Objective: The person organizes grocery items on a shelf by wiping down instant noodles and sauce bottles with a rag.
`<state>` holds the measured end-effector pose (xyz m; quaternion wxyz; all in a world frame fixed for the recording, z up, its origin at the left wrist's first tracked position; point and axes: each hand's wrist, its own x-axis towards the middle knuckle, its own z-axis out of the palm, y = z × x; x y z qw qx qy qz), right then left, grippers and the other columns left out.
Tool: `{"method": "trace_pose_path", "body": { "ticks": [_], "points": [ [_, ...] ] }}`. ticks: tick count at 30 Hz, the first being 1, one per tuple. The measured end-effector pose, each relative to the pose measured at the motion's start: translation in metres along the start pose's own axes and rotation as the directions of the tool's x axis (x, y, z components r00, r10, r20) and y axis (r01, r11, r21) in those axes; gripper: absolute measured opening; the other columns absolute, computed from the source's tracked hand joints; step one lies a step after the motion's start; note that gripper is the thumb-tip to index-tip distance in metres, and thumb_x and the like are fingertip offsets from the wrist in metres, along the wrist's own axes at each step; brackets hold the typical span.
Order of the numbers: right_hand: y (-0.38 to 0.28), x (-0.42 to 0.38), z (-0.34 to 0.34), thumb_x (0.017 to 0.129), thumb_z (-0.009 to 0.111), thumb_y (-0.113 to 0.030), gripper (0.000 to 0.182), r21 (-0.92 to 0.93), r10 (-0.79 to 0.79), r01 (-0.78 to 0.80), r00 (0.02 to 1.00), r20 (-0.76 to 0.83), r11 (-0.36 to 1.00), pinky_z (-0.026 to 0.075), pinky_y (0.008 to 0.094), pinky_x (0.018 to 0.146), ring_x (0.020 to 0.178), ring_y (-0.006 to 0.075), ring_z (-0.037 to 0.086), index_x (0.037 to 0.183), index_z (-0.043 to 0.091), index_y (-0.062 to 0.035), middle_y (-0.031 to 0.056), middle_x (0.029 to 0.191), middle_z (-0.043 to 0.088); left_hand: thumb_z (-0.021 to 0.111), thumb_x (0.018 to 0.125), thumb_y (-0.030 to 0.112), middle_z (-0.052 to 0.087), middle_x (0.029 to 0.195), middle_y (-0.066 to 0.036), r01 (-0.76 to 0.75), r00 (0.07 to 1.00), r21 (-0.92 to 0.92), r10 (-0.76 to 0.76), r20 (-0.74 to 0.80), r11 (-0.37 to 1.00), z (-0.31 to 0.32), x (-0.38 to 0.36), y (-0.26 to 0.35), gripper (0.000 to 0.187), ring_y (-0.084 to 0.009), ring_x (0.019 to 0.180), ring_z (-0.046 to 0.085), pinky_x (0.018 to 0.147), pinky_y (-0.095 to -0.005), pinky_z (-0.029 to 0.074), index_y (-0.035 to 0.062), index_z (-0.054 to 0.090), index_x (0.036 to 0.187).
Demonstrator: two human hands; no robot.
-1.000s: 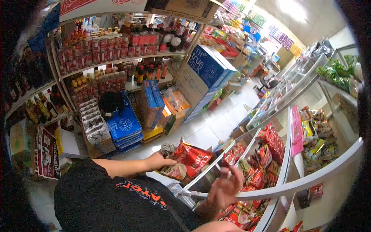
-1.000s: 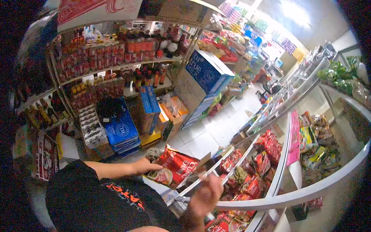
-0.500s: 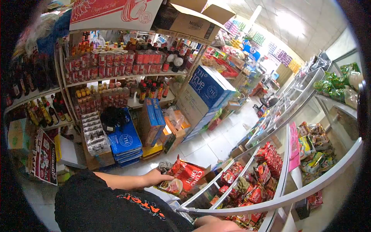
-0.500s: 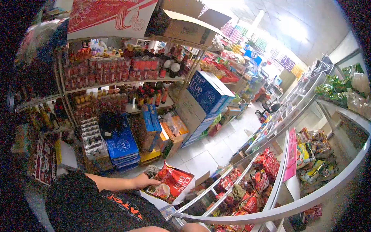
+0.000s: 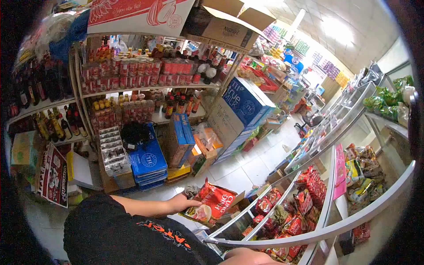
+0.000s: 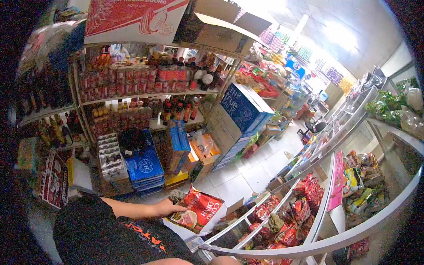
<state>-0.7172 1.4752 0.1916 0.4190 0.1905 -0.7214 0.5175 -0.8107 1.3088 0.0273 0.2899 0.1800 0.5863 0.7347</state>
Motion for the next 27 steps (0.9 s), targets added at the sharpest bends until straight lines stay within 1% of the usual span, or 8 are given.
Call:
{"method": "trace_pose_path", "body": {
  "ticks": [2,5,8,12,14,17,23,27],
  "points": [
    [0.001,-0.001,0.000,0.067,0.058,-0.001,0.040,0.007,0.006,-0.006,1.000,0.010,1.000,0.041,0.0314,0.077,0.087,0.0215,0.051,0.105,0.048,0.0018,0.0114,0.096,0.052,0.068,0.072,0.025,0.060,0.097,-0.006,0.056,0.998,0.059,-0.054,-0.035,0.997,-0.003,0.000,-0.005,0.039,-0.0137,0.085,0.055,0.079,-0.0277,0.042,0.0041,0.056,0.103],
    [0.001,-0.001,0.001,0.067,0.058,-0.001,0.039,0.010,0.005,-0.005,1.000,0.022,1.000,0.041,0.0314,0.077,0.086,0.0215,0.051,0.105,0.048,0.0018,0.0115,0.096,0.052,0.068,0.071,0.025,0.060,0.097,-0.007,0.045,0.998,0.033,-0.043,-0.040,0.998,-0.004,0.004,-0.015,0.041,-0.0147,0.085,0.055,0.080,-0.0280,0.041,0.0043,0.055,0.104],
    [0.002,-0.002,0.001,0.067,0.058,-0.001,0.039,0.019,0.009,-0.010,1.000,0.030,1.000,0.041,0.0314,0.076,0.086,0.0215,0.051,0.105,0.048,0.0018,0.0115,0.095,0.052,0.068,0.071,0.025,0.060,0.096,-0.006,0.058,0.997,0.112,-0.053,-0.047,0.992,-0.004,0.001,-0.007,0.041,-0.0150,0.085,0.054,0.079,-0.0281,0.041,0.0046,0.056,0.104],
    [0.002,-0.003,0.001,0.067,0.057,-0.001,0.038,0.023,0.018,-0.019,0.999,0.039,1.000,0.041,0.0313,0.075,0.085,0.0215,0.051,0.104,0.048,0.0018,0.0116,0.095,0.052,0.067,0.071,0.025,0.060,0.095,-0.006,0.011,1.000,0.053,-0.011,-0.006,0.999,-0.009,0.013,-0.035,0.039,-0.0146,0.084,0.054,0.078,-0.0281,0.041,0.0048,0.057,0.102],
    [0.002,-0.003,0.001,0.067,0.057,-0.001,0.038,0.027,0.020,-0.021,0.999,0.039,0.999,0.041,0.0313,0.075,0.085,0.0215,0.051,0.104,0.048,0.0018,0.0116,0.094,0.052,0.067,0.071,0.026,0.061,0.094,-0.006,-0.022,1.000,0.062,0.022,-0.003,0.998,-0.005,0.007,-0.019,0.038,-0.0145,0.083,0.054,0.078,-0.0281,0.042,0.0053,0.057,0.100],
    [0.002,-0.004,0.001,0.067,0.057,-0.001,0.037,0.032,0.024,-0.025,0.999,0.047,0.999,0.041,0.0313,0.075,0.084,0.0215,0.051,0.103,0.049,0.0018,0.0116,0.094,0.053,0.067,0.071,0.028,0.061,0.092,-0.006,0.043,0.996,0.171,-0.029,-0.081,0.984,0.005,-0.009,0.019,0.037,-0.0145,0.083,0.054,0.077,-0.0279,0.042,0.0058,0.058,0.100],
    [0.003,-0.005,-0.001,0.067,0.057,-0.002,0.036,0.036,0.029,-0.031,0.998,0.058,0.999,0.041,0.0312,0.074,0.083,0.0214,0.051,0.103,0.049,0.0018,0.0117,0.093,0.053,0.066,0.073,0.025,0.060,0.094,-0.002,0.060,0.998,0.104,-0.057,-0.033,0.993,-0.005,0.007,-0.021,0.034,-0.0108,0.086,0.052,0.079,-0.0276,0.041,0.0065,0.057,0.101],
    [0.003,-0.006,0.000,0.068,0.057,-0.002,0.036,0.046,0.031,-0.033,0.998,0.063,0.998,0.041,0.0312,0.073,0.083,0.0214,0.051,0.102,0.049,0.0019,0.0118,0.093,0.053,0.067,0.070,0.030,0.061,0.094,-0.007,0.062,0.995,0.212,-0.043,-0.092,0.975,-0.002,0.003,-0.010,0.041,-0.0165,0.085,0.055,0.079,-0.0287,0.041,0.0053,0.057,0.101]
  ]
}}
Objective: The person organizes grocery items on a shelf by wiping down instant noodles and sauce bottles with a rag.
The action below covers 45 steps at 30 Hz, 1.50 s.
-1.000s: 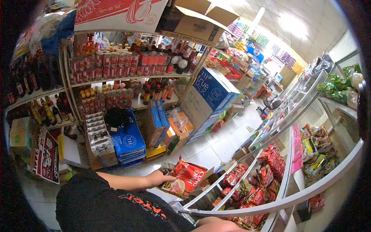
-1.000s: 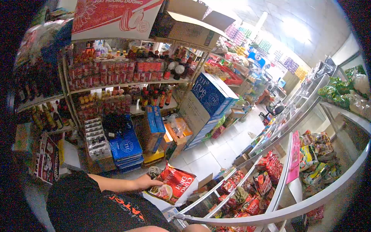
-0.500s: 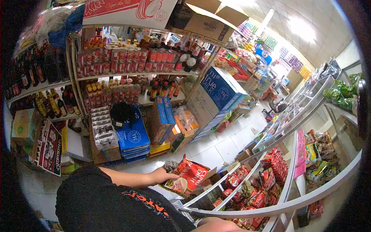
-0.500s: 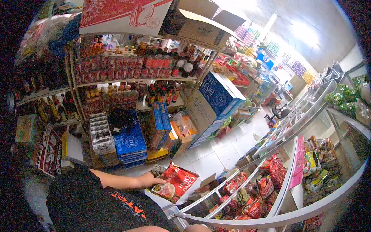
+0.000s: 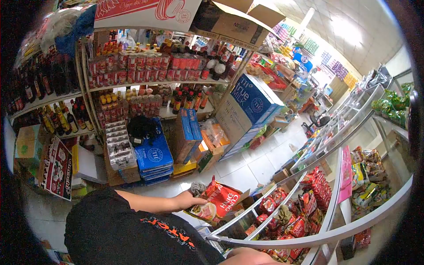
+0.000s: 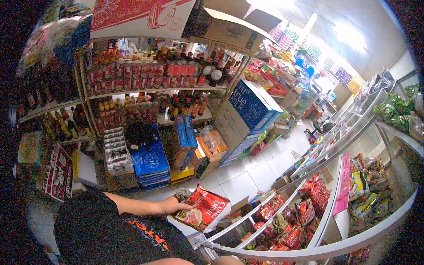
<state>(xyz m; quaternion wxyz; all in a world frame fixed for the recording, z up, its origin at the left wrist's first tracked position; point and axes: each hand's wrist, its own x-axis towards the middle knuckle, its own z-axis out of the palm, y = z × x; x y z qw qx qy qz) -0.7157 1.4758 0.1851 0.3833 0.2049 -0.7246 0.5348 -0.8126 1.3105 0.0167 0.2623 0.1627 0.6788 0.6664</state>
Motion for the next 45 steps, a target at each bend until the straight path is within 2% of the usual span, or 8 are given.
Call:
{"method": "trace_pose_path", "body": {
  "ticks": [20,23,32,41,42,43,44,45],
  "points": [
    [0.000,-0.004,-0.007,0.068,0.056,-0.003,0.032,0.007,-0.016,0.016,1.000,0.027,1.000,0.041,0.0309,0.070,0.079,0.0214,0.051,0.099,0.050,0.0019,0.0120,0.091,0.055,0.068,0.070,0.029,0.060,0.097,-0.006,-0.029,0.995,-0.143,0.043,0.095,0.989,0.008,0.009,-0.008,0.042,-0.0143,0.085,0.054,0.079,-0.0277,0.041,0.0044,0.056,0.102],
    [-0.001,-0.004,-0.008,0.068,0.056,-0.003,0.032,0.007,-0.027,0.026,0.999,0.037,1.000,0.041,0.0309,0.070,0.079,0.0214,0.051,0.099,0.050,0.0020,0.0121,0.090,0.055,0.068,0.070,0.026,0.060,0.096,-0.006,0.066,0.996,-0.069,-0.061,0.070,0.995,0.008,0.009,-0.012,0.040,-0.0137,0.086,0.053,0.079,-0.0274,0.041,0.0041,0.056,0.102],
    [-0.006,-0.008,-0.023,0.068,0.055,-0.003,0.030,0.011,-0.084,0.084,0.993,0.086,0.996,0.041,0.0308,0.068,0.077,0.0214,0.052,0.098,0.051,0.0020,0.0122,0.089,0.056,0.066,0.072,0.017,0.060,0.095,-0.004,0.004,0.993,-0.254,0.027,0.117,0.967,0.014,0.006,0.005,0.032,-0.0119,0.085,0.053,0.078,-0.0277,0.042,0.0054,0.056,0.100],
    [-0.022,-0.012,-0.044,0.069,0.055,-0.004,0.029,0.094,-0.222,0.205,0.944,0.245,0.974,0.041,0.0307,0.067,0.075,0.0214,0.052,0.097,0.051,0.0020,0.0123,0.088,0.056,0.065,0.073,0.016,0.060,0.093,-0.004,0.011,0.995,-0.087,-0.002,0.103,0.996,0.018,0.009,0.024,0.029,-0.0115,0.083,0.053,0.077,-0.0269,0.042,0.0044,0.056,0.099],
    [-0.021,-0.013,-0.044,0.069,0.055,-0.004,0.029,0.076,-0.220,0.207,0.938,0.266,0.975,0.041,0.0307,0.067,0.075,0.0214,0.052,0.097,0.051,0.0020,0.0123,0.088,0.057,0.065,0.073,0.016,0.060,0.092,-0.004,0.014,0.997,-0.028,-0.012,0.082,1.000,0.018,0.008,0.030,0.029,-0.0117,0.083,0.053,0.076,-0.0268,0.042,0.0044,0.056,0.098],
    [-0.022,-0.015,-0.044,0.069,0.055,-0.004,0.029,0.012,-0.194,0.198,0.945,0.263,0.980,0.041,0.0307,0.067,0.075,0.0214,0.052,0.096,0.051,0.0020,0.0123,0.088,0.057,0.064,0.073,0.018,0.059,0.092,-0.005,-0.053,0.994,-0.137,0.066,0.091,0.989,0.017,0.017,0.013,0.029,-0.0119,0.083,0.052,0.076,-0.0266,0.042,0.0043,0.056,0.098],
    [-0.019,-0.018,-0.042,0.069,0.055,-0.004,0.028,-0.110,-0.135,0.165,0.961,0.242,0.980,0.041,0.0307,0.066,0.075,0.0214,0.052,0.096,0.051,0.0020,0.0123,0.088,0.057,0.063,0.073,0.016,0.059,0.094,-0.005,0.078,0.993,-0.042,-0.074,0.091,0.996,0.011,0.003,0.058,0.029,-0.0119,0.086,0.052,0.077,-0.0268,0.041,0.0038,0.055,0.099],
    [-0.013,-0.018,-0.037,0.069,0.051,0.000,0.022,-0.384,0.034,-0.009,0.998,0.059,0.923,0.042,0.0291,0.065,0.068,0.0216,0.053,0.091,0.054,0.0016,0.0119,0.078,0.058,0.063,0.073,0.015,0.059,0.094,-0.005,0.063,0.997,0.016,-0.064,0.053,0.998,0.009,0.004,0.062,0.029,-0.0123,0.087,0.052,0.078,-0.0274,0.041,0.0036,0.055,0.098]
  ]
}}
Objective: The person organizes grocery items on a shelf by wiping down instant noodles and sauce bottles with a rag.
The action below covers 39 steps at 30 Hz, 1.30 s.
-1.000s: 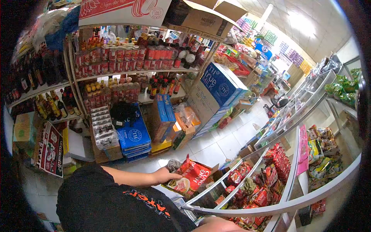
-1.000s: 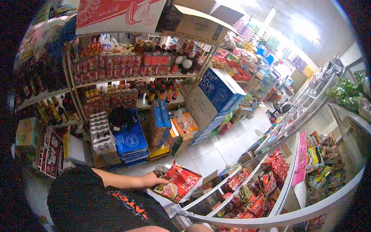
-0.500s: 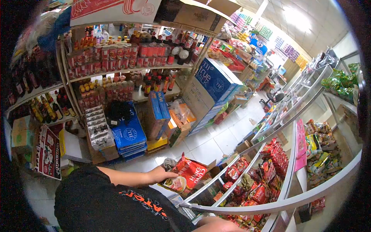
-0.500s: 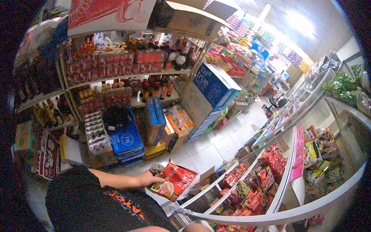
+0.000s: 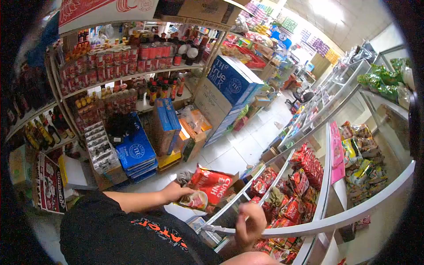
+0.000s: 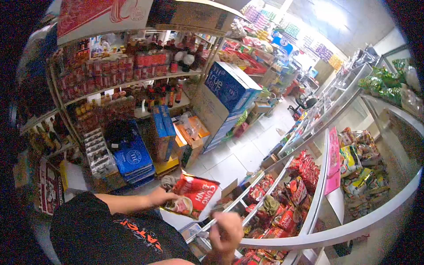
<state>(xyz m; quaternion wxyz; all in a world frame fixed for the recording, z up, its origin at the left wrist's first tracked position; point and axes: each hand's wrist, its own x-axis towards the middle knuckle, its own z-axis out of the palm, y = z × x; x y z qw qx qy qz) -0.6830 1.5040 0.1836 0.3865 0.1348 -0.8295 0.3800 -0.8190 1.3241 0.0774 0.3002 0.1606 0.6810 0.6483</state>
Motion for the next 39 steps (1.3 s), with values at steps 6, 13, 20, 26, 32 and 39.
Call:
{"method": "trace_pose_path", "body": {
  "ticks": [6,13,20,26,32,39],
  "points": [
    [0.052,0.001,0.011,0.082,0.050,-0.003,0.026,0.076,0.475,-0.472,0.847,-0.240,0.879,0.043,0.0242,0.074,0.083,0.0120,0.052,0.107,0.050,0.0009,0.0086,0.093,0.055,0.058,0.071,0.017,0.062,0.082,-0.015,-0.425,0.893,-0.131,0.439,0.104,0.896,-0.023,0.019,-0.019,0.019,-0.0289,0.076,0.060,0.071,-0.0368,0.046,0.0050,0.062,0.085],
    [0.123,-0.044,0.059,0.080,0.054,-0.011,0.033,0.138,0.375,-0.626,0.614,0.695,0.768,0.045,0.0326,0.079,0.096,0.0203,0.053,0.111,0.049,-0.0012,0.0128,0.110,0.053,0.055,0.081,0.020,0.060,0.092,-0.006,0.237,0.890,-0.391,-0.037,0.455,0.890,0.010,0.006,-0.015,0.027,-0.0148,0.082,0.057,0.074,-0.0295,0.046,0.0003,0.055,0.099],
    [0.159,-0.090,0.118,0.079,0.053,-0.009,0.036,0.689,0.510,-0.658,0.499,0.701,-0.303,0.045,0.0337,0.080,0.096,0.0201,0.053,0.113,0.045,-0.0023,0.0112,0.111,0.052,0.061,0.079,0.028,0.047,0.116,-0.012,-0.008,0.980,0.025,0.003,0.198,1.000,0.017,0.019,-0.013,0.076,-0.0171,0.103,0.047,0.090,-0.0293,0.035,0.0013,0.015,0.133],
    [0.159,-0.065,0.081,0.081,0.045,-0.002,0.024,0.810,0.860,-0.567,0.480,0.176,0.151,0.048,0.0296,0.074,0.085,0.0169,0.056,0.105,0.044,-0.0019,0.0097,0.099,0.054,0.061,0.075,0.004,0.048,0.113,-0.020,-0.034,0.990,-0.380,0.082,0.111,0.924,-0.012,0.041,-0.020,0.080,-0.0246,0.094,0.055,0.082,-0.0347,0.045,0.0042,0.007,0.134],
    [0.113,-0.053,0.069,0.067,0.057,-0.003,0.036,0.464,0.553,-0.485,0.833,-0.014,0.742,0.041,0.0335,0.085,0.102,0.0210,0.048,0.102,0.050,-0.0056,0.0126,0.109,0.048,0.056,0.079,0.005,0.049,0.114,-0.011,-0.226,0.970,-0.181,0.203,-0.137,0.957,-0.012,0.048,-0.012,0.058,-0.0184,0.103,0.049,0.088,-0.0302,0.039,0.0003,0.025,0.128],
    [0.111,-0.047,0.099,0.064,0.059,0.000,0.036,-0.136,0.263,-0.252,0.962,0.072,0.958,0.043,0.0353,0.083,0.098,0.0320,0.051,0.099,0.056,-0.0055,0.0156,0.104,0.052,0.054,0.079,0.002,0.045,0.119,-0.012,-0.300,0.954,-0.009,0.300,0.009,0.954,0.005,0.042,-0.035,0.053,-0.0174,0.109,0.045,0.093,-0.0288,0.034,-0.0018,0.029,0.125]
  ]
}}
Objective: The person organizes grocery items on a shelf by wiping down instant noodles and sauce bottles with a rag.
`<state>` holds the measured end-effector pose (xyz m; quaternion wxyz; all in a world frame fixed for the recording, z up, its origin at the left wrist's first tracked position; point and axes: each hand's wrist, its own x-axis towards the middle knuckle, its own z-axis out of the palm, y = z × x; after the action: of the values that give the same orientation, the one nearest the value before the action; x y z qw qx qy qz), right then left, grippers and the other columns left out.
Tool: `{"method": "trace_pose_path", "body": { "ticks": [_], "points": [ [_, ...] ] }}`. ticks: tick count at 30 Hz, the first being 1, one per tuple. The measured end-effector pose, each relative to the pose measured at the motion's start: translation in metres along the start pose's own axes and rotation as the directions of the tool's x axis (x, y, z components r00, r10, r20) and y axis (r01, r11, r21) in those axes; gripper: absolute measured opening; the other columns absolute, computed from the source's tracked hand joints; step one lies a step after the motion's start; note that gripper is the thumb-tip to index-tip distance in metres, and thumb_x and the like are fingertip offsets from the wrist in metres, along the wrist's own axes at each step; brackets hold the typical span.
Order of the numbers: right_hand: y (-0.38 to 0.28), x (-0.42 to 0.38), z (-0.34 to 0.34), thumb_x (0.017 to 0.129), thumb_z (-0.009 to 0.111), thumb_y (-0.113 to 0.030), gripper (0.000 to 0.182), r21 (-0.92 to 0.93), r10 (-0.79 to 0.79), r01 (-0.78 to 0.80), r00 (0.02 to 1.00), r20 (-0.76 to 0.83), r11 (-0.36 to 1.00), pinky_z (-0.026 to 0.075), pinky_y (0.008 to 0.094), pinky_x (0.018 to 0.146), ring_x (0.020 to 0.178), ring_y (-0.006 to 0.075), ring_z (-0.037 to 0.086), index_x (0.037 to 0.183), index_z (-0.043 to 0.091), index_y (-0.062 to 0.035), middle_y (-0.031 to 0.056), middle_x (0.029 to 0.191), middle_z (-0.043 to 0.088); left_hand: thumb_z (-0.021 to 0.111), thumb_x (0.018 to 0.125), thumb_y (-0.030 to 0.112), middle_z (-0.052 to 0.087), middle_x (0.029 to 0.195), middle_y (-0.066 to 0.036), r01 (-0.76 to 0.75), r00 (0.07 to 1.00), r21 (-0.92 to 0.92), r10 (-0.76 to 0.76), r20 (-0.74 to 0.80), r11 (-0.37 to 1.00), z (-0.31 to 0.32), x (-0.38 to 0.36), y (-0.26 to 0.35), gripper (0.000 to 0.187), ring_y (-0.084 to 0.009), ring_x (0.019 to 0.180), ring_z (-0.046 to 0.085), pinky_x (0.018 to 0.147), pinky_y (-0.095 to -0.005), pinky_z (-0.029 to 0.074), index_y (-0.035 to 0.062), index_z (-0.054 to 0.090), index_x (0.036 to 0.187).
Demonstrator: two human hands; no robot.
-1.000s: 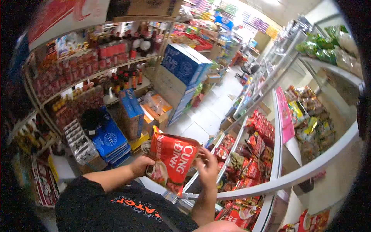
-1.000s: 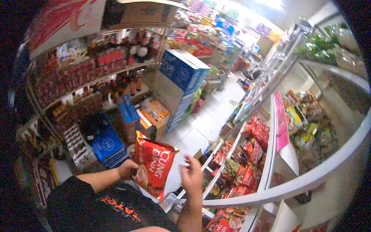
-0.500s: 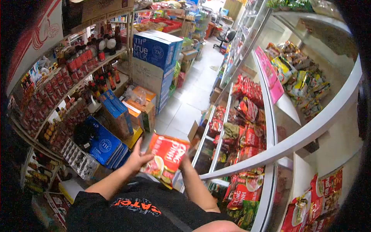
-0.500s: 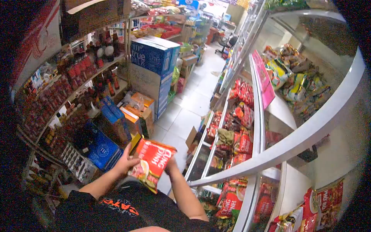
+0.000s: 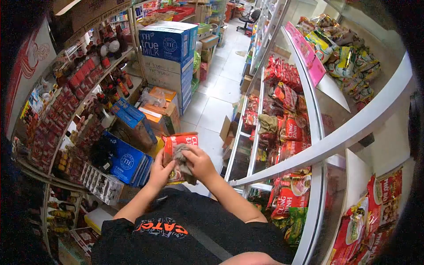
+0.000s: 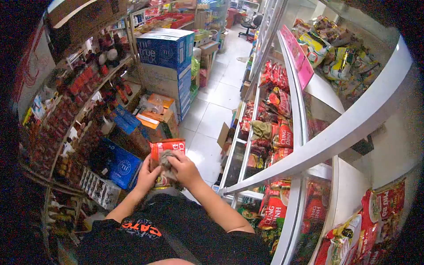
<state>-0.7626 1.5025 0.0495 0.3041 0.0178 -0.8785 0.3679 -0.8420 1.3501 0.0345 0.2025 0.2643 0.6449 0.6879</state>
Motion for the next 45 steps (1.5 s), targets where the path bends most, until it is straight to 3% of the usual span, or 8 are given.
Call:
{"method": "trace_pose_path", "body": {
  "ticks": [10,17,21,25,29,32,40,45],
  "points": [
    [0.111,-0.023,0.021,0.073,0.053,-0.009,0.030,0.544,0.728,-0.623,0.685,0.031,0.562,0.043,0.0319,0.080,0.091,0.0211,0.055,0.102,0.056,-0.0023,0.0143,0.099,0.057,0.048,0.086,0.021,0.051,0.113,-0.007,0.287,0.951,-0.316,-0.309,-0.022,0.904,-0.006,0.009,0.017,0.040,-0.0167,0.099,0.051,0.085,-0.0297,0.040,0.0023,0.040,0.120],
    [0.032,0.012,0.002,0.084,0.033,-0.056,0.068,0.851,0.275,-0.450,0.811,0.517,-0.272,0.038,0.0305,0.092,0.109,0.0170,0.046,0.119,0.044,0.0008,0.0113,0.117,0.050,0.046,0.085,0.023,0.054,0.106,-0.010,0.490,0.853,-0.652,-0.473,0.221,0.578,-0.013,0.025,-0.018,0.035,-0.0237,0.094,0.055,0.081,-0.0391,0.046,0.0038,0.042,0.114],
    [0.059,0.020,0.007,0.084,0.032,-0.056,0.067,0.547,0.344,-0.831,0.546,0.764,0.103,0.035,0.0310,0.094,0.115,0.0172,0.039,0.117,0.046,0.0008,0.0126,0.127,0.040,0.050,0.081,0.022,0.056,0.104,-0.012,0.566,0.812,-0.674,-0.461,0.357,0.475,-0.020,0.031,-0.023,0.038,-0.0242,0.097,0.055,0.083,-0.0393,0.045,0.0025,0.045,0.113],
    [0.122,0.016,0.062,0.087,0.036,-0.049,0.059,0.492,0.381,-0.388,0.917,0.118,0.780,0.036,0.0305,0.091,0.104,0.0157,0.048,0.121,0.040,-0.0007,0.0089,0.114,0.050,0.050,0.081,0.017,0.052,0.110,-0.011,0.514,0.837,-0.654,-0.490,0.243,0.555,-0.022,0.064,-0.042,0.041,-0.0238,0.099,0.053,0.086,-0.0371,0.043,0.0036,0.039,0.119],
    [0.102,0.043,0.025,0.084,0.053,-0.037,0.052,0.797,0.402,-0.586,0.700,0.590,-0.150,0.036,0.0306,0.092,0.103,0.0162,0.047,0.120,0.038,-0.0020,0.0094,0.115,0.049,0.058,0.078,0.009,0.051,0.104,-0.008,0.345,0.922,-0.334,-0.384,-0.054,0.877,0.000,0.113,-0.038,0.043,-0.0162,0.093,0.051,0.083,-0.0299,0.041,0.0049,0.039,0.116],
    [0.096,0.067,0.002,0.077,0.063,-0.025,0.054,0.688,0.448,-0.634,0.760,0.471,0.354,0.037,0.0311,0.091,0.101,0.0166,0.049,0.119,0.039,-0.0021,0.0094,0.111,0.051,0.062,0.074,0.009,0.051,0.098,-0.007,0.237,0.971,0.113,-0.237,-0.011,0.965,-0.005,0.153,-0.039,0.044,-0.0140,0.089,0.049,0.079,-0.0274,0.040,0.0046,0.041,0.111],
    [0.158,0.079,-0.030,0.071,0.061,-0.016,0.048,0.966,0.839,-0.238,0.542,0.043,0.104,0.045,0.0298,0.079,0.086,0.0155,0.056,0.113,0.044,-0.0011,0.0069,0.097,0.056,0.065,0.071,0.005,0.049,0.093,-0.008,-0.142,0.979,0.276,0.093,0.183,0.950,-0.005,0.266,-0.035,0.030,-0.0190,0.087,0.048,0.081,-0.0278,0.037,0.0021,0.050,0.097],
    [0.170,0.080,-0.107,0.076,0.054,-0.031,0.049,0.794,0.829,0.308,0.025,-0.558,0.525,0.043,0.0369,0.086,0.097,0.0236,0.053,0.113,0.043,-0.0007,0.0123,0.107,0.052,0.059,0.077,0.006,0.047,0.096,-0.006,-0.213,0.938,0.297,0.110,0.329,0.931,-0.007,0.341,-0.037,0.025,-0.0138,0.088,0.047,0.077,-0.0240,0.039,0.0011,0.049,0.099]
  ]
}}
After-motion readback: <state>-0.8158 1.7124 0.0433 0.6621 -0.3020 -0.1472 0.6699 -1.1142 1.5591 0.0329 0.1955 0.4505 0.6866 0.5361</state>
